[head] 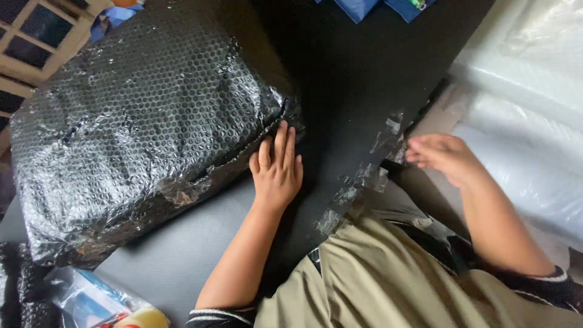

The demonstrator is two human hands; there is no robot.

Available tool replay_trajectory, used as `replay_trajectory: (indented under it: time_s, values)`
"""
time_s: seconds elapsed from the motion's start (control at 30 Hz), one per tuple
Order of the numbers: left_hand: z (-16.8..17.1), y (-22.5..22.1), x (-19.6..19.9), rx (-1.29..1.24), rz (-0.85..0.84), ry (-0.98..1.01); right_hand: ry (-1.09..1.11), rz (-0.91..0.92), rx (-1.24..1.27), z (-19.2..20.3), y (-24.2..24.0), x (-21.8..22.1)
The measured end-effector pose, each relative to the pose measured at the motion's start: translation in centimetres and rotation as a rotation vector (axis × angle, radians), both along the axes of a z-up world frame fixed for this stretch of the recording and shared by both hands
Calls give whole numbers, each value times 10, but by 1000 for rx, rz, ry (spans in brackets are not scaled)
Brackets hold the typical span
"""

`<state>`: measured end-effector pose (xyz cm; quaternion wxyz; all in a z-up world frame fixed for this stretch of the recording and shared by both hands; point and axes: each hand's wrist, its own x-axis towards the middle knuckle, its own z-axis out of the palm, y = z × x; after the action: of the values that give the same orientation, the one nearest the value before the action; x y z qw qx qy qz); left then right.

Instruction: The person cleans a blue garment bag by wiping the surface with a small duster by hand after removing it from black bubble wrap on a table.

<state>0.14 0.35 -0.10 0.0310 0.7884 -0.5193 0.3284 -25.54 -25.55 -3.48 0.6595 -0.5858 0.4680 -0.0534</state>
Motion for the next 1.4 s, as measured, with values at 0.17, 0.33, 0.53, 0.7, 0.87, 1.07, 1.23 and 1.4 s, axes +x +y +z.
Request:
replay_trajectory:
  time_s: [0.17,0.33,0.53,0.7,0.87,1.07,1.23,1.4]
  values:
    - [2,-2,-7,10,37,5,126,25,-230,22,27,12]
    - [-6,-5,-10,83,70,21,278,317,-1348,46,44,17]
    - [-10,-14,-18,24,53,71,-11,643,-1765,104,49,45]
    - [-19,-15,-17,15,45,63,-634,695,-1682,181,84,81]
    - [-57,-25,-4,-247,-122,24,-780,618,-1701,145,87,167]
    - [-62,-27,-5,-200,-110,54,-622,701,-2016,89,73,236]
    - [-50,-27,-13,-138,-39,105,-551,585,-2125,94,70,241]
    - [-25,-23,-19,-173,-80,110,-709,377,-2120,55,72,242]
